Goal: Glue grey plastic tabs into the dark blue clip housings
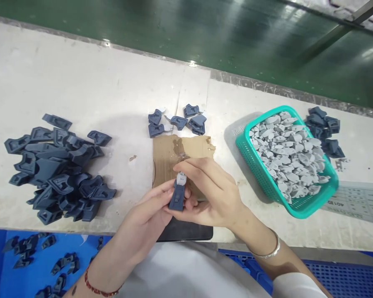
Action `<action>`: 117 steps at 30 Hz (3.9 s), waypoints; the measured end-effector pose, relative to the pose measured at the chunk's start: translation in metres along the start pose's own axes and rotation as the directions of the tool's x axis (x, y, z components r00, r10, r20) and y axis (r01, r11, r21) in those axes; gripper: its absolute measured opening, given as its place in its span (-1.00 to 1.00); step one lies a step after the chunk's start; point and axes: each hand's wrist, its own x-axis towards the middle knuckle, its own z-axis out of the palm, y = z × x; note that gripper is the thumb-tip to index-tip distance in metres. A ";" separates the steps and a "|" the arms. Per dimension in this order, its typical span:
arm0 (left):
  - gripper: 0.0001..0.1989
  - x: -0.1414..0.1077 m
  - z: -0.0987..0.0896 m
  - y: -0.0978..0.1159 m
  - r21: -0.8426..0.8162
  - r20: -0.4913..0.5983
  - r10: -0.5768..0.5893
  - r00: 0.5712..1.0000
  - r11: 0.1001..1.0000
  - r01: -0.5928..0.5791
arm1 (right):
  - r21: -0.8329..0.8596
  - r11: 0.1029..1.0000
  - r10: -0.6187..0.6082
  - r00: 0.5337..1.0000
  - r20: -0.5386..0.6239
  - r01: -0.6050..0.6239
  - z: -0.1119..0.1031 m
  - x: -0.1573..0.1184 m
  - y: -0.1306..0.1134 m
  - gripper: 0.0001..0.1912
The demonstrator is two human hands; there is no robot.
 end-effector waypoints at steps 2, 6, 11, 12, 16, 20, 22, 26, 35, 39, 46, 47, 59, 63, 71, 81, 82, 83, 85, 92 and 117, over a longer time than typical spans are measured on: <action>-0.76 0.001 0.000 -0.001 -0.021 0.004 -0.011 1.000 1.000 0.011 | 0.007 1.000 0.000 1.000 -0.001 0.000 0.000 -0.001 0.000 -0.50; -0.70 0.000 0.002 -0.002 0.017 0.003 -0.016 1.000 1.000 0.016 | 0.038 0.999 0.020 1.000 -0.014 -0.019 0.000 -0.001 -0.002 -0.49; -0.71 -0.002 0.005 0.000 0.221 -0.086 0.118 0.989 0.970 -0.097 | 0.025 0.997 0.066 0.998 0.013 -0.066 -0.002 0.000 -0.003 -0.49; -0.73 -0.002 0.005 0.000 0.304 -0.098 0.183 0.978 0.942 -0.146 | -0.002 0.997 0.073 0.997 0.021 -0.073 -0.003 0.000 -0.004 -0.49; -0.77 -0.004 0.006 -0.002 0.611 -0.049 0.357 0.933 0.750 -0.255 | -0.110 0.990 0.088 0.995 0.038 -0.083 -0.002 -0.001 -0.003 -0.56; -0.76 -0.007 0.008 -0.006 0.713 -0.035 0.395 0.918 0.654 -0.254 | -0.126 0.991 0.035 0.999 0.000 -0.035 0.001 -0.004 0.000 -0.62; -0.76 -0.008 0.010 -0.007 0.741 -0.038 0.410 0.911 0.623 -0.250 | -0.106 0.994 0.005 1.000 -0.029 -0.008 0.003 -0.005 0.002 -0.63; -0.75 -0.008 0.012 -0.008 0.790 -0.024 0.452 0.891 0.555 -0.260 | -0.067 0.998 -0.005 0.997 -0.078 0.000 0.005 -0.006 0.004 -0.65; -0.81 -0.007 0.014 -0.005 0.885 0.039 0.562 0.826 0.364 -0.290 | -0.042 0.999 0.014 0.997 -0.078 -0.017 0.005 -0.006 0.002 -0.64; -0.95 -0.007 0.015 -0.005 0.927 0.186 0.694 0.696 0.112 -0.359 | -0.064 0.997 0.027 0.995 -0.099 -0.034 0.004 -0.003 -0.001 -0.56; -0.91 -0.005 0.014 -0.013 0.927 0.320 0.740 0.592 -0.117 -0.355 | -0.113 0.992 0.033 0.991 -0.131 -0.048 0.004 -0.005 -0.001 -0.62; -0.92 -0.005 0.015 -0.013 0.929 0.313 0.737 0.599 -0.106 -0.354 | -0.105 0.993 0.038 0.990 -0.139 -0.053 0.005 -0.006 -0.001 -0.63; -0.87 0.010 0.017 0.011 0.948 0.064 0.666 0.743 0.192 -0.254 | -0.089 0.983 0.171 0.981 0.090 -0.163 -0.018 0.004 0.007 -0.36; -0.78 0.022 -0.003 0.038 0.986 -0.015 0.752 0.658 0.122 -0.117 | -0.102 0.951 0.281 0.953 -0.112 -0.292 -0.058 0.000 0.025 -0.67; -0.56 0.047 -0.030 0.074 0.997 0.038 0.763 0.645 0.010 -0.070 | -0.508 0.690 0.548 0.831 -0.101 -0.516 -0.102 -0.051 0.073 -0.62; -0.62 0.013 -0.034 0.082 0.955 0.173 0.808 0.563 -0.277 0.104 | -0.444 0.783 0.483 0.875 -0.004 -0.434 -0.122 -0.054 0.090 -0.69; -0.61 0.007 -0.036 0.086 0.934 0.172 0.821 0.544 -0.312 0.176 | -0.441 0.749 0.549 0.836 -0.004 -0.494 -0.123 -0.050 0.087 -0.68; -0.59 0.003 -0.039 0.089 0.910 0.158 0.824 0.545 -0.336 0.243 | -0.448 0.705 0.608 0.794 -0.018 -0.550 -0.123 -0.047 0.082 -0.66; -0.56 -0.003 -0.046 0.094 0.866 0.112 0.799 0.591 -0.371 0.337 | -0.466 0.590 0.729 0.683 -0.042 -0.659 -0.121 -0.040 0.071 -0.66; -0.56 0.002 -0.057 0.101 0.790 0.065 0.727 0.683 -0.456 0.410 | -0.425 0.469 0.837 0.543 -0.066 -0.774 -0.117 -0.030 0.057 -0.66; -0.78 0.012 -0.026 0.028 0.501 -0.023 0.248 0.969 0.841 -0.204 | 0.758 0.260 0.810 0.563 0.165 -0.598 -0.052 -0.002 0.028 -0.75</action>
